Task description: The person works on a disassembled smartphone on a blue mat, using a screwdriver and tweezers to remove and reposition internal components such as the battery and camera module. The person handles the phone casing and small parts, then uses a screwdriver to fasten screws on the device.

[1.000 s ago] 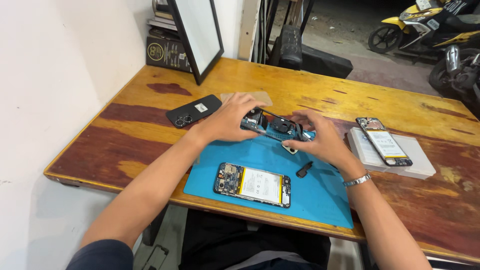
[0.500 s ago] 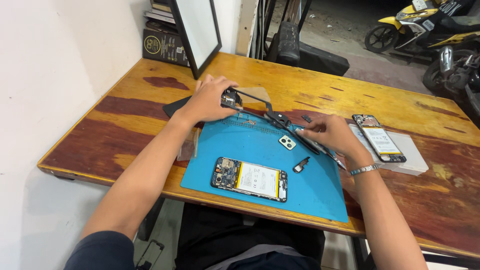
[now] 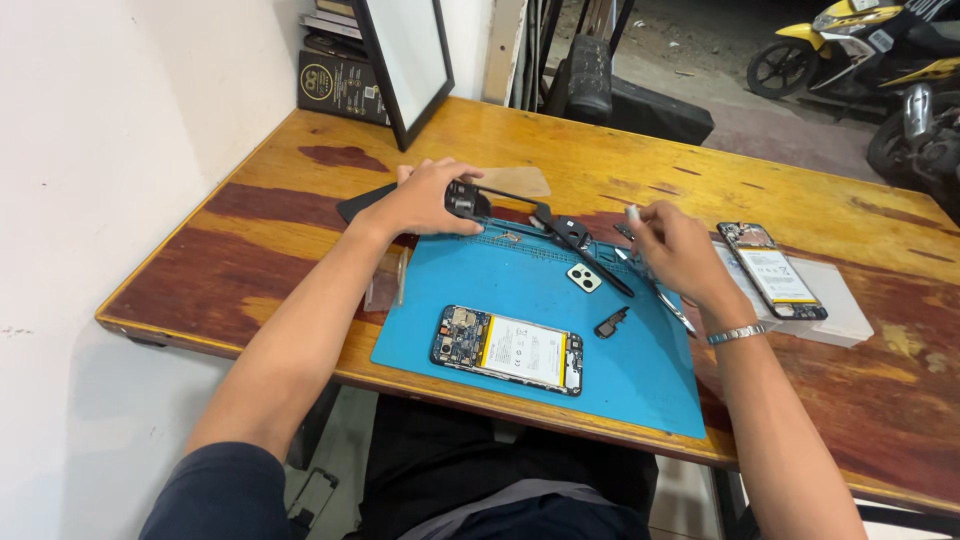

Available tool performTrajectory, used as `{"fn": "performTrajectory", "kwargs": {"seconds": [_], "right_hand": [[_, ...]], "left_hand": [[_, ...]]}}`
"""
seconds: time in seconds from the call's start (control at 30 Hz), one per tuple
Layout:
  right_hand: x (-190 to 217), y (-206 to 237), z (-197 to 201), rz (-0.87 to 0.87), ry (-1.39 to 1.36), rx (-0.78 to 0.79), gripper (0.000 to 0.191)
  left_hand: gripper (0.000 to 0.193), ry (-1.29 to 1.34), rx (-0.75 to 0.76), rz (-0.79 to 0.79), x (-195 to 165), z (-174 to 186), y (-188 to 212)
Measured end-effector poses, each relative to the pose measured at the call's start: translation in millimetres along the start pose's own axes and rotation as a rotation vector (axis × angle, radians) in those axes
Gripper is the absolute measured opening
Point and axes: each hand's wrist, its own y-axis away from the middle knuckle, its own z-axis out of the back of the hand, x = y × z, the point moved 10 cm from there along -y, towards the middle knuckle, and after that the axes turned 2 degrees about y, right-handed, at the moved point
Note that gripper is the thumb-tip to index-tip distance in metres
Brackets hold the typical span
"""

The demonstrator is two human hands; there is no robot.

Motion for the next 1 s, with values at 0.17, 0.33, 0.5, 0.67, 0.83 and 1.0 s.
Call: {"fn": "performTrajectory", "kwargs": {"seconds": [0.17, 0.33, 0.5, 0.67, 0.83, 1.0], "right_hand": [[14.9, 3.6, 16.2, 0.113, -0.161, -0.177, 0.023], [17.5, 4.1, 15.1, 0.144, -0.190, -0.190, 0.023], [17.2, 1.8, 8.8, 0.133, -0.185, -0.140, 0.024], [20.5, 3.8, 7.6, 0.135, -0.185, -0.136, 0.024], [30.4, 7.0, 9.9, 0.167, -0.194, -0.150, 0.023], [47.2, 13.9, 12.4, 0.201, -0.266, -0.129, 0.031]], "left_hand": [[0.071, -0.020, -0.079, -0.218, -42.3, 4.1, 6.9], [0.023, -0.008, -0.011, -0.429, -91.1, -19.1, 18.0], [0.015, -0.036, 0.025, -0.497, -106.8, -29.9, 25.1], [0.013, -0.076, -0.052, -0.513, -112.2, -32.7, 27.4], [0.011, -0.118, -0.113, -0.415, -106.2, -51.3, 21.0], [0.008, -0.214, -0.152, -0.407, -101.7, -65.4, 18.4]]}}
